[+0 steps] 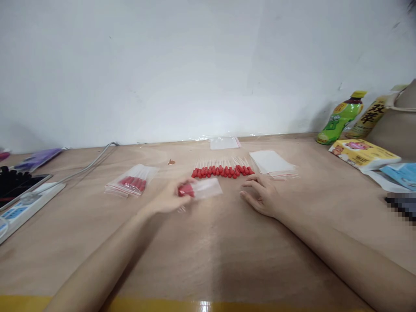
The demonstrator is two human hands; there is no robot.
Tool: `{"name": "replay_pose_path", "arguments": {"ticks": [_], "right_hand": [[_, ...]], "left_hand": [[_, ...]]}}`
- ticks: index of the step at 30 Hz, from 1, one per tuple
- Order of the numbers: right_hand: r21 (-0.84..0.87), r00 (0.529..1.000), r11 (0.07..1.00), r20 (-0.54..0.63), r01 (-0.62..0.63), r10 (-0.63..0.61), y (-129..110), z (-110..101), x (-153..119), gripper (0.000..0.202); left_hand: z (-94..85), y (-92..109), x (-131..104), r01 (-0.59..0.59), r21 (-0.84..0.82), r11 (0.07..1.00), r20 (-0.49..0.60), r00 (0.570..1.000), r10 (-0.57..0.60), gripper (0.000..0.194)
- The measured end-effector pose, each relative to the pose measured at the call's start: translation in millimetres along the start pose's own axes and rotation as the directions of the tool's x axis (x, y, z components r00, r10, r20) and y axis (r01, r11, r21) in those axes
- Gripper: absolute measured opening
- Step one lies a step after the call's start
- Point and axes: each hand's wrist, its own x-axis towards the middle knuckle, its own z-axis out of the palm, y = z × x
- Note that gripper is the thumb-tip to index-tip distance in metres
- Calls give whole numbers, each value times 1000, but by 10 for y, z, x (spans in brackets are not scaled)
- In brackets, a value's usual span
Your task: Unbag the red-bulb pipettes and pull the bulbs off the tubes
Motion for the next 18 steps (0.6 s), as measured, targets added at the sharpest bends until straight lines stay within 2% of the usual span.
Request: {"name": "replay_pose_path", "arguments": {"ticks": [2, 4, 7, 10, 12, 14, 16, 18], "right_hand": [[30, 1000, 1000, -22, 9, -9, -28, -32, 7, 18], [64, 1000, 998, 9, 20, -20, -65, -63, 9, 18], [108, 987, 994, 159, 20, -37, -139, -90, 7, 22], [114, 957, 993, 289, -10, -24, -206, -85, 3, 28], [98, 941, 995, 338, -29, -5, -228, -70, 0, 30], [76, 931, 996, 364, -47, 16, -230, -51, -2, 30], [40, 926, 997, 375, -68, 48, -224, -31, -5, 32], [-13, 923, 997, 378, -80, 79, -220, -16, -11, 33]], "left_hand": [[292, 119, 38, -84, -107, 991, 178, 979, 102, 46], [526, 198, 115, -190, -81, 978, 241, 949, 204, 48], [711, 258, 254, -351, -23, 936, 233, 909, 347, 50], [748, 244, 320, -364, -85, 927, 165, 913, 374, 58], [743, 186, 299, -266, -204, 942, 68, 956, 285, 62], [734, 102, 241, -125, -368, 922, -36, 992, 120, 56], [725, 22, 169, -33, -526, 850, -129, 991, -42, 48], [713, -23, 108, -1, -632, 775, -201, 966, -162, 46]]}}
